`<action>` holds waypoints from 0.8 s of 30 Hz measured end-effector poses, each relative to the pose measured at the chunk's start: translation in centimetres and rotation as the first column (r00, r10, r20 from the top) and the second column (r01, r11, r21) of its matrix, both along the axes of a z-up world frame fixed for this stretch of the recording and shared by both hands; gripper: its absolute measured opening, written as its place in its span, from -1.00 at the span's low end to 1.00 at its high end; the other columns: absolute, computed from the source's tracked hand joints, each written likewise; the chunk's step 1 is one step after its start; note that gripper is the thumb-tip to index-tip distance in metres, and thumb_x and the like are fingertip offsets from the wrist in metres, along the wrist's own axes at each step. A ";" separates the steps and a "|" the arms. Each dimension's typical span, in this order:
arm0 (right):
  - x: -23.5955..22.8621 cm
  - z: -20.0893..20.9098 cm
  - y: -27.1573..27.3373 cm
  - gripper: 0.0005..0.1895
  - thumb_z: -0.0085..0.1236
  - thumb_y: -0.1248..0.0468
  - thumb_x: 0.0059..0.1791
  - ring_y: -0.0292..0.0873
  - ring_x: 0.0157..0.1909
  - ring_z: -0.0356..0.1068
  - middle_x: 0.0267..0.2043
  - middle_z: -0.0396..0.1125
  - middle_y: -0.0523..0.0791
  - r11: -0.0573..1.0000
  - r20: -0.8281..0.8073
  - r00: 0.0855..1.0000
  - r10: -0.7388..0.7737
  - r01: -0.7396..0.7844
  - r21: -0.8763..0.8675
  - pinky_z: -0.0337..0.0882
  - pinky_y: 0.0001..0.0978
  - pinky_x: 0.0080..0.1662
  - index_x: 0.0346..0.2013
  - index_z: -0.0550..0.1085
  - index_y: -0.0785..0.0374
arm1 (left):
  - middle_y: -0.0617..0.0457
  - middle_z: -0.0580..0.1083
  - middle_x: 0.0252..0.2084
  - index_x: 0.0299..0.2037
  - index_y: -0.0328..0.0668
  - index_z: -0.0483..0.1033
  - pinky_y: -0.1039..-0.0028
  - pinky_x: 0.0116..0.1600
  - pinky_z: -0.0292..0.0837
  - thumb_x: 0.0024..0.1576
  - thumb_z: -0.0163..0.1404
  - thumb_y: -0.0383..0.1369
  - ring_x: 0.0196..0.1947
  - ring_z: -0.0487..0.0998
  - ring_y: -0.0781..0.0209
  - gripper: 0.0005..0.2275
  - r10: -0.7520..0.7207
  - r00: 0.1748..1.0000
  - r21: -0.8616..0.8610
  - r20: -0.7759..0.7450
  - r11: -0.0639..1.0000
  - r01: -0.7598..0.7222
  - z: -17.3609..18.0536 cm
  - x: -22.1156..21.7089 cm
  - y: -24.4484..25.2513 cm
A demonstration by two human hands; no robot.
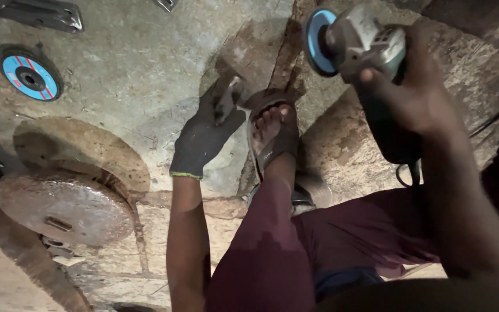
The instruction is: Grinding and smoothing metal components using a handheld angle grinder while sitting on a workshop floor.
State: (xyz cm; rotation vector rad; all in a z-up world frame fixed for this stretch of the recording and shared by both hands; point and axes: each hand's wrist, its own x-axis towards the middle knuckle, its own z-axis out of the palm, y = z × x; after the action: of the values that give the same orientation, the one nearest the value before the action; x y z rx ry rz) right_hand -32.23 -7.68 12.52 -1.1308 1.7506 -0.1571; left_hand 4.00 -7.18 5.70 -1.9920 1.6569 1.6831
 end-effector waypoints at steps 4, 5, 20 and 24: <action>1.0 -1.1 0.1 -0.01 0.26 -0.12 -0.06 0.28 0.25 0.36 0.26 0.28 0.28 0.992 0.063 0.997 -0.046 0.039 0.117 0.40 0.15 0.22 0.46 0.04 0.30 | -0.19 0.61 -0.04 0.33 -0.10 0.23 0.16 -0.02 0.53 0.06 0.20 0.02 -0.04 0.66 -0.14 -0.31 0.015 0.998 0.081 0.067 0.997 -0.020 -0.8 -0.7 0.2; 1.0 -1.9 0.5 -0.04 0.30 -0.08 -0.04 0.29 0.25 0.37 0.25 0.29 0.30 0.995 0.082 0.997 0.012 -0.021 0.100 0.40 0.17 0.24 0.44 0.05 0.32 | -0.20 0.62 -0.06 0.30 -0.11 0.25 0.14 -0.03 0.54 0.05 0.23 0.00 -0.07 0.66 -0.16 -0.32 0.017 0.994 0.074 0.109 0.997 -0.026 -1.2 -0.8 0.4; 7.8 -3.0 -0.6 0.08 0.20 -0.25 -0.10 0.29 -0.02 0.49 0.02 0.39 0.33 0.926 0.166 0.959 0.231 -0.269 0.265 0.49 0.14 0.10 0.48 -0.06 0.19 | -0.36 0.52 -0.05 0.09 -0.15 0.46 -0.08 -0.13 0.41 0.31 -0.05 -0.19 -0.12 0.54 -0.38 -0.73 -0.305 0.942 -0.160 0.142 0.932 0.326 -5.7 1.7 3.0; 9.5 -2.7 -1.8 0.07 0.15 -0.25 -0.14 0.25 -0.08 0.56 -0.04 0.43 0.32 0.905 0.193 0.969 0.155 -0.217 0.365 0.50 0.14 0.09 0.46 -0.06 0.18 | -0.39 0.50 -0.03 0.14 -0.19 0.42 -0.08 -0.11 0.39 0.31 -0.06 -0.13 -0.05 0.49 -0.44 -0.65 -0.089 0.995 -0.092 0.039 0.991 0.092 -3.5 0.3 0.9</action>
State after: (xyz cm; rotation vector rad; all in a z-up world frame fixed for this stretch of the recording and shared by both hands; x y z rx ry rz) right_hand -22.73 -9.47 9.81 -0.9591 1.4404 0.2024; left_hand 4.32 -6.27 2.23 -1.9404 1.8168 1.5600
